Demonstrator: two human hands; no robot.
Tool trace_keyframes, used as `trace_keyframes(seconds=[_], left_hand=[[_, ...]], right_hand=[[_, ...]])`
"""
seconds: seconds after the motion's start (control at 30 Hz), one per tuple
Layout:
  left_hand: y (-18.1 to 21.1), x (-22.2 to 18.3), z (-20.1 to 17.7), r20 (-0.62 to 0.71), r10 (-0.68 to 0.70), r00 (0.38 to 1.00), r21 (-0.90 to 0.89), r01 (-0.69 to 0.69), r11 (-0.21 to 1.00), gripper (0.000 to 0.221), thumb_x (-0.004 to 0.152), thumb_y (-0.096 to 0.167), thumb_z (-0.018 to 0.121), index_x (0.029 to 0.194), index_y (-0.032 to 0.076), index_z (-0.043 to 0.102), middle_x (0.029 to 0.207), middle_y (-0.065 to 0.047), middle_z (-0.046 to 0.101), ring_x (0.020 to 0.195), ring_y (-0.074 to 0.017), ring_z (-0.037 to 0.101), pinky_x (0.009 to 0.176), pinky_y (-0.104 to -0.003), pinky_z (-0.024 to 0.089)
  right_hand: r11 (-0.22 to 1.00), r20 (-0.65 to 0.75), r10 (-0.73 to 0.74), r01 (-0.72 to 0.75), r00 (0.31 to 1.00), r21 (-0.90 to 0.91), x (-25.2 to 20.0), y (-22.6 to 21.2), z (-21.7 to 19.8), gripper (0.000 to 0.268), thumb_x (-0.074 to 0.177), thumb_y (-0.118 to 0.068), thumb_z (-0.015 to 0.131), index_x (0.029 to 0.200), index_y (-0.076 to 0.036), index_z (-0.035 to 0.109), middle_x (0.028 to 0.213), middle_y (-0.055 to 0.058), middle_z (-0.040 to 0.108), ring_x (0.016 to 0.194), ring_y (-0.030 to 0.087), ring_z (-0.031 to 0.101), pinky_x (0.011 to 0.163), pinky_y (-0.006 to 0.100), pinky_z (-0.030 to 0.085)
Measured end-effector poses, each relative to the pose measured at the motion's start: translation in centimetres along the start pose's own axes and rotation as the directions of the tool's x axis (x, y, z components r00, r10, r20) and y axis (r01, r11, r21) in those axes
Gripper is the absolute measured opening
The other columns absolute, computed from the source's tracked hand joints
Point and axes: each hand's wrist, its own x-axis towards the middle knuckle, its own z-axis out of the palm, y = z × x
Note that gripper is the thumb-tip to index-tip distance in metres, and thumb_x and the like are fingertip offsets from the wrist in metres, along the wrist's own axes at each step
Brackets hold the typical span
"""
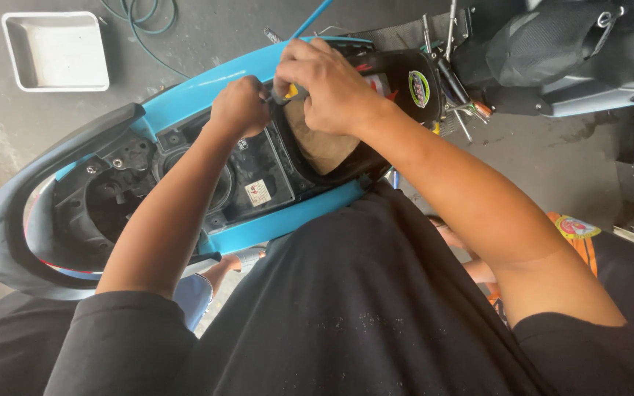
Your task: The person is disassembling the storage compartment and panels of a scooter to access and work on the fuel system components.
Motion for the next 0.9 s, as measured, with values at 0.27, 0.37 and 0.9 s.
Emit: trace_keyframes(seconds=[0.27, 0.37, 0.9], left_hand=[[-0.4, -0.2, 2.7, -0.098, 0.044, 0.994, 0.123, -0.032, 0.992, 0.029, 0.102, 0.016, 0.053, 0.128, 0.01, 0.066, 0.105, -0.023, 0.077, 0.09, -0.0543, 0.074, 0.073, -0.06, 0.056], [-1.2, -0.3, 4.1, -0.259, 0.24, 0.935, 0.274, -0.167, 0.947, 0.027, 0.097, 0.02, 0.06, 0.123, 0.015, 0.066, 0.088, -0.016, 0.08, 0.076, -0.0494, 0.077, 0.058, -0.059, 0.059], [-1.3, -0.1, 3.0, -0.097, 0.247, 0.964, 0.376, -0.195, 0.906, 0.022, 0.1, 0.012, 0.053, 0.12, 0.003, 0.052, 0.084, -0.013, 0.077, 0.071, -0.0465, 0.076, 0.053, -0.055, 0.053]], right_hand=[[0.9, 0.139, 0.36, -0.304, 0.922, -0.314, 0.9, -2.0, -1.3, 0.047, 0.117, -0.043, 0.053, 0.138, -0.003, 0.042, 0.109, 0.029, 0.068, 0.091, 0.062, 0.072, 0.064, 0.071, 0.057], [0.994, 0.186, 0.105, -0.097, 0.977, -0.052, 0.8, -1.7, -2.5, 0.033, 0.093, -0.013, 0.078, 0.116, -0.017, 0.054, 0.116, 0.009, 0.056, 0.095, 0.041, 0.071, 0.077, 0.061, 0.053], [0.995, 0.074, 0.091, -0.089, 0.993, -0.034, 0.6, 0.1, -2.5, 0.05, 0.088, -0.02, 0.068, 0.134, -0.014, 0.05, 0.127, 0.018, 0.054, 0.099, 0.049, 0.062, 0.08, 0.06, 0.055]])
